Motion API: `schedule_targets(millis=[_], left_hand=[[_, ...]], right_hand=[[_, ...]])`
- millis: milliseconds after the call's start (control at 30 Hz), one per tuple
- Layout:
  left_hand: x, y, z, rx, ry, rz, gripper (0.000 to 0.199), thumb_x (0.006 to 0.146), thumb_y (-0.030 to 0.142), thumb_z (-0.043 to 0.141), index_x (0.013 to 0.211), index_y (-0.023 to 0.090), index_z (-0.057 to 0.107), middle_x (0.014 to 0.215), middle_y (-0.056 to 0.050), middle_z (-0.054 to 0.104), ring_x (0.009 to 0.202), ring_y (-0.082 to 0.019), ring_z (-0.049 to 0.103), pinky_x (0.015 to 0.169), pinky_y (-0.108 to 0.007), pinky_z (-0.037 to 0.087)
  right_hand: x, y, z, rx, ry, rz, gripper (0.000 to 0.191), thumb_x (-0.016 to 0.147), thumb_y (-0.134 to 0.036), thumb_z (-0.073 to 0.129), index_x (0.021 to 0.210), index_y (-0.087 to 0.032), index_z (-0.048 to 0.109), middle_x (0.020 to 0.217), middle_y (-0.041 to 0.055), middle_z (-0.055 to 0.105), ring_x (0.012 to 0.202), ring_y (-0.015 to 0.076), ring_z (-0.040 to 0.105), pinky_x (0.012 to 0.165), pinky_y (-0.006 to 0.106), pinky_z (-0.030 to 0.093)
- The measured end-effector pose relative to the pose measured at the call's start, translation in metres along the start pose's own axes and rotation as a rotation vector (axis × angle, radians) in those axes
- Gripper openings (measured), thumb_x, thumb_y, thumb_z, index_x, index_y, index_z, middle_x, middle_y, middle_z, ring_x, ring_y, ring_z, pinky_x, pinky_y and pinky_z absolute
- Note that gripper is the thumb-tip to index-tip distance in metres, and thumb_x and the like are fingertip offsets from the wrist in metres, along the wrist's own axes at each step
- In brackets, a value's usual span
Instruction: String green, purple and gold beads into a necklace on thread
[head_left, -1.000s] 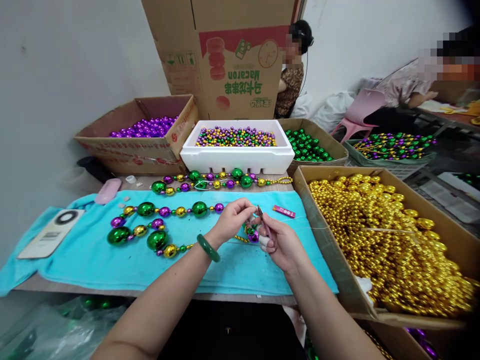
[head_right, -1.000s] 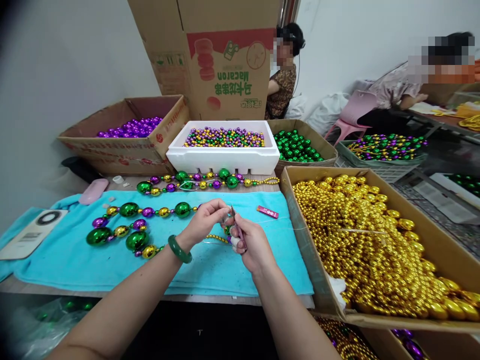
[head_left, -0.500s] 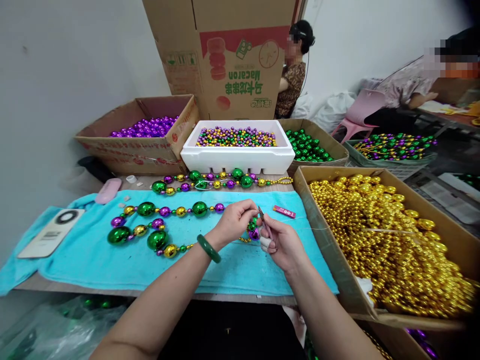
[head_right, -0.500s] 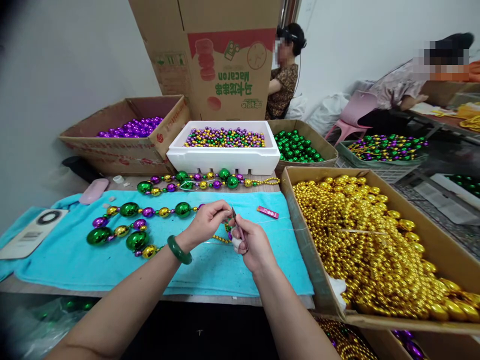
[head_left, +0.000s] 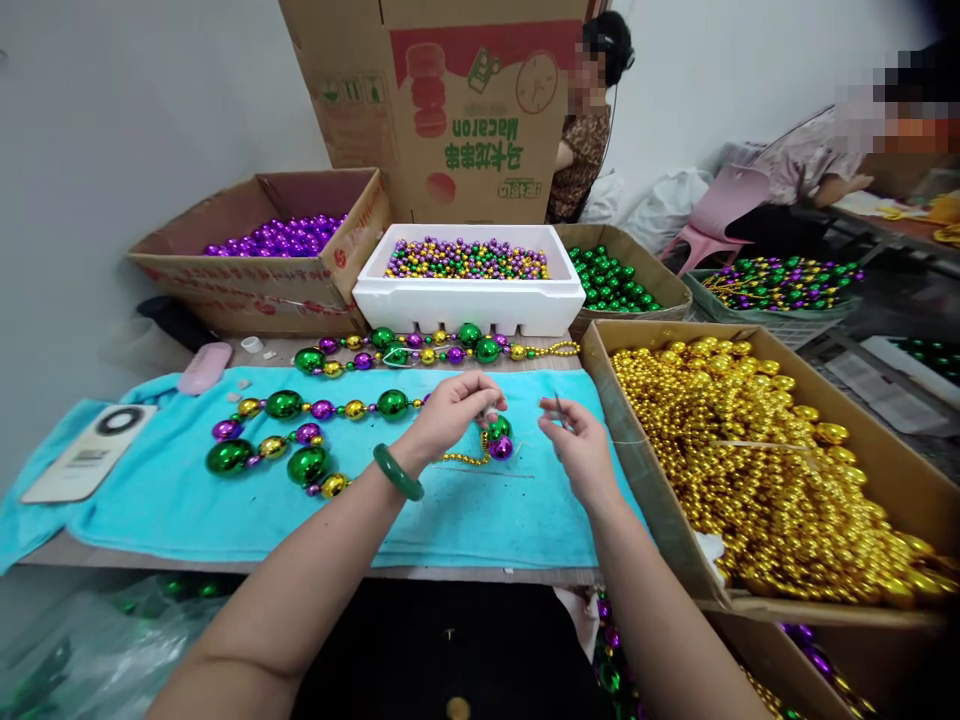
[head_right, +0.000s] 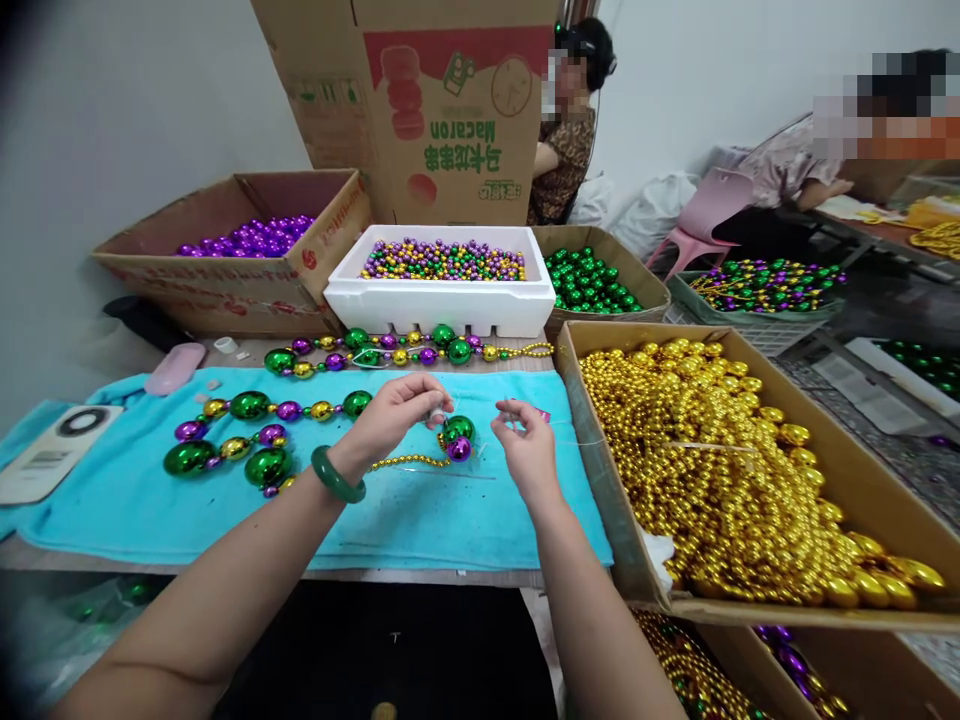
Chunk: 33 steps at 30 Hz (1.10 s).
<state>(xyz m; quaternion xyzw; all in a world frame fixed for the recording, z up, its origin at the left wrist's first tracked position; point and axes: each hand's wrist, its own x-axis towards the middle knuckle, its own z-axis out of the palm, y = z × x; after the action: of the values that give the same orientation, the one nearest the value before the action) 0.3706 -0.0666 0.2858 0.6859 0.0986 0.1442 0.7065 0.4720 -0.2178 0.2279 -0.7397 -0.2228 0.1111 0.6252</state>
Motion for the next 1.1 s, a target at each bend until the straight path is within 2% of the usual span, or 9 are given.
schedule_targets(millis=[100, 200, 367, 533, 700, 867, 933, 1000, 1100], left_hand=[[0.0, 0.006, -0.003, -0.064, 0.0, -0.004, 0.012, 0.078, 0.024, 0.058, 0.073, 0.014, 0.057, 0.073, -0.002, 0.061, 0.058, -0.007, 0.053, 0.054, -0.02, 0.042], [-0.001, 0.012, -0.01, -0.084, 0.014, 0.021, 0.012, 0.078, 0.026, 0.06, 0.074, 0.014, 0.057, 0.074, -0.002, 0.061, 0.058, -0.006, 0.052, 0.055, -0.02, 0.042], [0.0, 0.023, -0.023, -0.08, 0.05, 0.058, 0.013, 0.077, 0.027, 0.062, 0.073, 0.015, 0.057, 0.074, -0.002, 0.062, 0.058, -0.006, 0.052, 0.055, -0.02, 0.042], [0.002, 0.039, -0.032, -0.089, 0.116, 0.104, 0.013, 0.076, 0.025, 0.064, 0.073, 0.015, 0.058, 0.073, -0.002, 0.062, 0.057, -0.006, 0.053, 0.055, -0.021, 0.042], [0.003, 0.049, -0.043, -0.073, 0.174, 0.135, 0.01, 0.076, 0.023, 0.063, 0.072, 0.015, 0.059, 0.074, -0.003, 0.063, 0.057, -0.006, 0.052, 0.054, -0.021, 0.042], [0.005, 0.047, -0.054, -0.007, 0.22, 0.126, 0.012, 0.075, 0.026, 0.064, 0.072, 0.016, 0.057, 0.081, -0.004, 0.067, 0.054, -0.005, 0.05, 0.051, -0.02, 0.039], [0.005, 0.047, -0.056, 0.02, 0.243, 0.125, 0.014, 0.074, 0.027, 0.064, 0.071, 0.016, 0.056, 0.086, -0.005, 0.068, 0.051, -0.004, 0.048, 0.049, -0.02, 0.038], [0.005, 0.048, -0.058, 0.043, 0.261, 0.126, 0.015, 0.074, 0.027, 0.064, 0.07, 0.016, 0.055, 0.088, -0.006, 0.069, 0.05, -0.004, 0.047, 0.048, -0.02, 0.037], [0.004, 0.051, -0.06, 0.056, 0.277, 0.139, 0.016, 0.074, 0.028, 0.063, 0.069, 0.016, 0.055, 0.091, -0.006, 0.069, 0.049, -0.004, 0.046, 0.047, -0.02, 0.035]], right_hand=[[0.011, 0.015, 0.008, -0.341, -0.106, -0.057, 0.043, 0.07, -0.01, 0.048, 0.11, -0.016, 0.063, 0.112, 0.0075, 0.066, 0.104, 0.0194, 0.059, 0.083, 0.029, 0.047], [0.022, 0.028, 0.01, -0.504, -0.161, -0.021, 0.053, 0.066, -0.001, 0.044, 0.112, -0.017, 0.065, 0.116, 0.0063, 0.064, 0.111, 0.0201, 0.055, 0.093, 0.03, 0.042], [0.025, 0.047, 0.017, -0.73, -0.252, 0.057, 0.033, 0.072, -0.011, 0.056, 0.102, -0.019, 0.069, 0.112, 0.008, 0.063, 0.102, 0.0215, 0.059, 0.085, 0.026, 0.043], [0.026, 0.047, 0.023, -0.871, -0.25, 0.107, 0.015, 0.08, -0.024, 0.057, 0.086, -0.017, 0.069, 0.102, 0.011, 0.064, 0.087, 0.0198, 0.061, 0.071, 0.024, 0.042], [0.028, 0.028, -0.014, -0.903, -0.067, 0.146, 0.024, 0.087, -0.025, 0.046, 0.096, -0.017, 0.067, 0.092, 0.0093, 0.068, 0.083, 0.0183, 0.061, 0.064, 0.023, 0.04], [0.013, -0.005, -0.06, -1.027, 0.255, 0.252, 0.034, 0.087, -0.029, 0.039, 0.103, -0.013, 0.064, 0.094, 0.0172, 0.066, 0.079, 0.0268, 0.062, 0.06, 0.031, 0.04], [0.004, -0.015, -0.066, -1.144, 0.282, 0.288, 0.034, 0.086, -0.031, 0.038, 0.1, -0.015, 0.064, 0.094, 0.0167, 0.066, 0.078, 0.0295, 0.063, 0.058, 0.033, 0.04], [-0.006, -0.016, -0.064, -1.225, 0.182, 0.291, 0.033, 0.086, -0.031, 0.037, 0.1, -0.017, 0.064, 0.097, 0.0156, 0.065, 0.078, 0.0305, 0.064, 0.057, 0.035, 0.042], [-0.022, -0.003, -0.052, -1.279, -0.095, 0.29, 0.03, 0.086, -0.026, 0.037, 0.097, -0.018, 0.064, 0.095, 0.0146, 0.065, 0.077, 0.0295, 0.065, 0.058, 0.036, 0.044]])
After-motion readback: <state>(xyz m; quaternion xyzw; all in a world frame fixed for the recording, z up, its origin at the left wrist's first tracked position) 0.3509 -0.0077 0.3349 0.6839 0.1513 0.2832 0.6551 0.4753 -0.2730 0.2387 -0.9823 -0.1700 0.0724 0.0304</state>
